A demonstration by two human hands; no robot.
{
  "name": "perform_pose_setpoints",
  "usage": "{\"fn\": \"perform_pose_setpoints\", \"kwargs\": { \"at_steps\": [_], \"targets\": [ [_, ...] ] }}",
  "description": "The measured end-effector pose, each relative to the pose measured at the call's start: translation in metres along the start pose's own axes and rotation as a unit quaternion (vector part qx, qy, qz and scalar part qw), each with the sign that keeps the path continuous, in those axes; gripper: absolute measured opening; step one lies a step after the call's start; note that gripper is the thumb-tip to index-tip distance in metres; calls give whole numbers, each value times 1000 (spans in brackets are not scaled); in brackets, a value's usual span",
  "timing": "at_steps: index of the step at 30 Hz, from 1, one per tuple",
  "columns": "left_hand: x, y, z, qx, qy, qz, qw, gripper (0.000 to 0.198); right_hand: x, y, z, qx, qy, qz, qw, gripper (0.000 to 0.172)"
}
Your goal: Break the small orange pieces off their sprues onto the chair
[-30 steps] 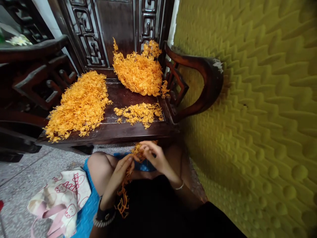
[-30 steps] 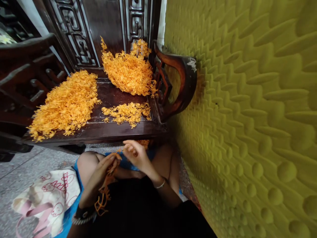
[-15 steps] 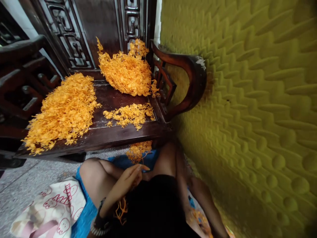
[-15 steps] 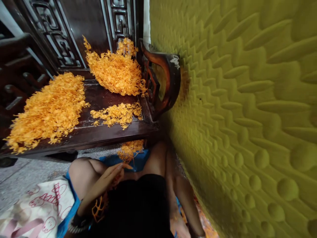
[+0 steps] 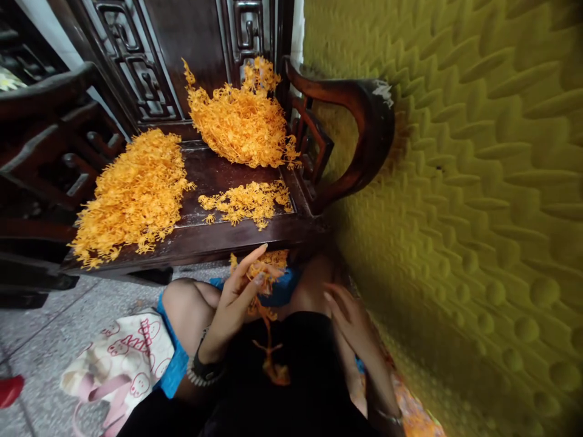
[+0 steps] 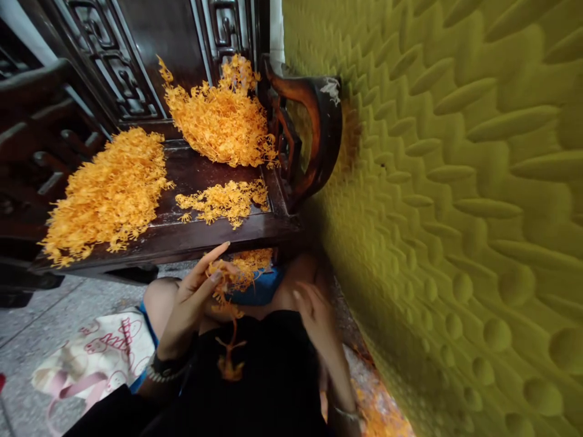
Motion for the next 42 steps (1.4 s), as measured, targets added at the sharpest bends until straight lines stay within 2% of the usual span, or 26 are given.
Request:
{"fn": "perform_pose_setpoints", "kwargs": {
  "at_steps": [2,4,5,7,10,12,15,16,19,22,24,28,31,33,34,35,36,37,38,39,40,42],
  "targets": [
    [1,7,-2,3,23,-2,1000,47,-46,26,31,-64,-87,133,985,34],
    [4,10,-7,8,70,15,997,45,-85,58,48,-183,-146,233,944,48],
    [7,10,-10,15,102,42,994,45,-99,71,51,-230,-155,256,926,45],
    [13,4,-16,37,164,133,977,48,-116,88,54,-275,-156,258,913,31],
    [21,-13,-21,55,191,313,929,53,-124,92,54,-287,-143,207,924,21],
    [25,-26,-22,51,183,416,889,42,-127,90,53,-315,-140,181,921,23],
    [33,-37,-23,30,212,513,831,11,-131,89,48,-388,-130,186,893,31],
    [36,-37,-23,16,233,534,812,17,-131,90,46,-417,-121,196,879,33],
    [45,-29,-28,-50,297,562,770,41,-129,90,36,-487,-95,230,837,35],
    [54,-16,-37,-151,339,528,764,46,-122,81,22,-532,-84,234,809,35],
    [57,-7,-45,-208,338,519,757,47,-117,73,12,-555,-98,214,798,34],
    [57,9,-55,-249,302,591,705,43,-109,64,-3,-561,-130,196,794,33],
    [60,23,-57,-268,313,642,647,40,-106,63,-7,-560,-137,209,790,33],
    [69,28,-58,-296,334,648,618,39,-100,58,-11,-572,-132,215,780,34],
    [79,26,-60,-301,342,639,620,39,-95,53,-14,-579,-124,217,776,36],
    [91,19,-61,-293,343,622,641,40,-87,45,-15,-575,-110,219,780,39],
    [106,9,-62,-271,339,598,674,40,-76,35,-15,-552,-88,220,800,41],
    [121,-8,-61,-215,311,581,721,41,-64,23,-14,-513,-59,220,828,43],
    [135,-25,-61,-163,281,560,762,40,-51,9,-11,-447,-20,217,868,43],
    [146,-44,-60,-95,251,564,781,38,-38,-4,-8,-377,22,211,902,41],
    [153,-60,-57,-34,215,592,776,37,-29,-13,-6,-328,58,206,920,41],
    [155,-80,-43,19,163,656,737,31,-23,-16,-1,-272,99,207,935,40]
  ]
}}
Point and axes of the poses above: each hand's wrist, its own z-axis towards the middle knuckle, its own y-axis out of the palm, x = y × z, the point moved 5 cm from there along z, towards the middle knuckle, and after that the axes turned 13 degrees about -x, right-handed, at the moved point
